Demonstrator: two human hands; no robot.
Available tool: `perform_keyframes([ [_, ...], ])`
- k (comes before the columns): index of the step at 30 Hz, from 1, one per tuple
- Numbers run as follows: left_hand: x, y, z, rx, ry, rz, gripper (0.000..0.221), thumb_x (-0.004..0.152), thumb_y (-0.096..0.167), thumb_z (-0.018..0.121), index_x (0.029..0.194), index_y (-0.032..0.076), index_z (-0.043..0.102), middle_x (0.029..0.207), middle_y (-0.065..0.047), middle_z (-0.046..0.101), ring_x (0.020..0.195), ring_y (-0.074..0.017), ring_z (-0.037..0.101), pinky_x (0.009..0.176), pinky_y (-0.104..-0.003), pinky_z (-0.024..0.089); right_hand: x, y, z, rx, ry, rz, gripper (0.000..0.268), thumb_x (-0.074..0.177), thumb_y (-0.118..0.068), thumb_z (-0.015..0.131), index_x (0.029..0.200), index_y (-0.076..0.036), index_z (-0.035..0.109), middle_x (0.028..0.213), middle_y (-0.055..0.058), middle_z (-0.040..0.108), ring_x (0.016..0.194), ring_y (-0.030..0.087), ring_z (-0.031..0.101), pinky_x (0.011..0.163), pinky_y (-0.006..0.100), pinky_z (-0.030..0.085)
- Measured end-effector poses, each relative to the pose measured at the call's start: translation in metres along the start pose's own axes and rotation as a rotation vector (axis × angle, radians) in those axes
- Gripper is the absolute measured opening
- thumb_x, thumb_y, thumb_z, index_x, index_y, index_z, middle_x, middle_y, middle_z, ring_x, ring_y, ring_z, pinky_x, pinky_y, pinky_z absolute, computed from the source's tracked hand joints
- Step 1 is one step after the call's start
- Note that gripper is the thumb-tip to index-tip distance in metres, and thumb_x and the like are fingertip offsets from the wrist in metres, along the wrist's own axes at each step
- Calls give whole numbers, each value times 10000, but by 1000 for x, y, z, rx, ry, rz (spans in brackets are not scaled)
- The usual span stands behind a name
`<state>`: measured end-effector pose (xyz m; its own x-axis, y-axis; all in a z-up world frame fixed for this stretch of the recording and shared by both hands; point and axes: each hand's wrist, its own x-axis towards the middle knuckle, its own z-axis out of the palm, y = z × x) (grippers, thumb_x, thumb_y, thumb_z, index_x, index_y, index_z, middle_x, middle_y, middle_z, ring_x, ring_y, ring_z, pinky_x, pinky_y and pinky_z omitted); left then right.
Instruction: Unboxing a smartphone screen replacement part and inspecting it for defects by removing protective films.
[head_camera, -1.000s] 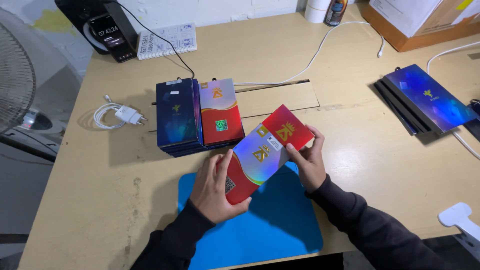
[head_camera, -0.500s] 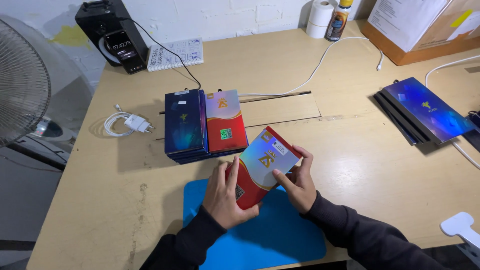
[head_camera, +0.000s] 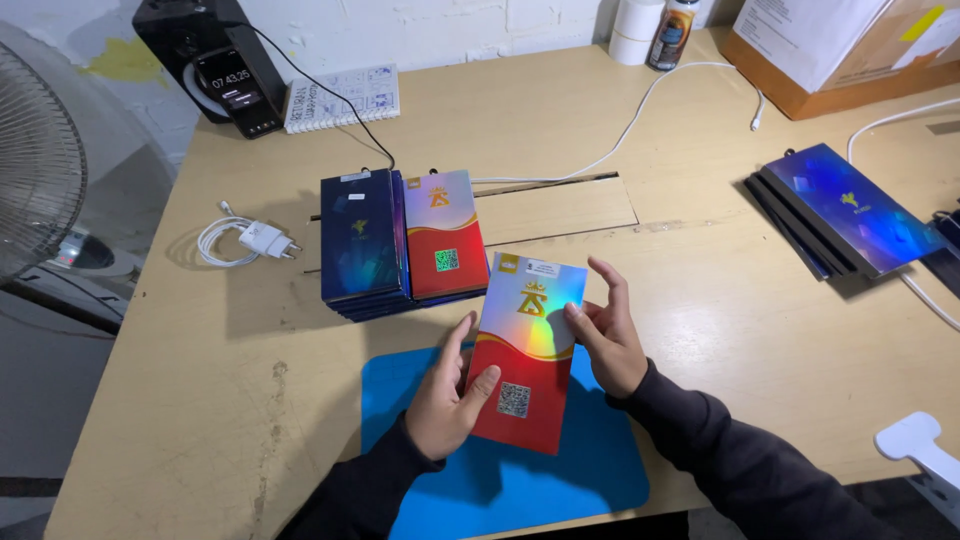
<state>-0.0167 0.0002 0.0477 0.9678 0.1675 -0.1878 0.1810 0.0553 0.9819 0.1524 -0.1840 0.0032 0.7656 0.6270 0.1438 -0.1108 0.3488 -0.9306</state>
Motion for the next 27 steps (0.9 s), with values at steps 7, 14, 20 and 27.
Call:
perform_keyframes([
  [7, 4, -24, 2, -104, 242, 54, 705, 863, 377, 639, 1441, 116, 330, 1268, -195, 738, 1028, -252, 773, 733, -369, 679, -4, -21, 13, -84, -142, 52, 671, 924, -236, 685, 1489, -187, 327, 1419, 213, 538, 1005, 331, 757, 741, 498, 697],
  [14, 4, -34, 18, -154, 112, 409, 756, 889, 403, 707, 1389, 85, 239, 1326, -195, 594, 1174, -248, 651, 910, -357, 615, -21, -46, 40, -792, -424, -42, 1454, 627, -649, 820, 1624, -70, -67, 1524, 173, 295, 1408, 302, 446, 1085, 409, 484],
  [20, -6, -17, 21, -80, -197, 331, 768, 996, 493, 483, 1567, 74, 184, 1551, -161, 441, 1447, -282, 459, 1138, -395, 451, -11, -35, 15, -1002, -298, -313, 1364, 711, -555, 840, 1615, -6, -21, 1528, 262, 280, 1456, 436, 389, 1129, 490, 441],
  [27, -12, -3, 16, 296, 52, 337, 666, 983, 567, 381, 1418, 90, 540, 1486, -150, 595, 1387, -335, 568, 1126, -469, 475, 44, -97, -117, -1848, 291, -670, 1206, 531, -547, 870, 1583, -177, 410, 1468, 256, 434, 1292, 461, 492, 987, 591, 403],
])
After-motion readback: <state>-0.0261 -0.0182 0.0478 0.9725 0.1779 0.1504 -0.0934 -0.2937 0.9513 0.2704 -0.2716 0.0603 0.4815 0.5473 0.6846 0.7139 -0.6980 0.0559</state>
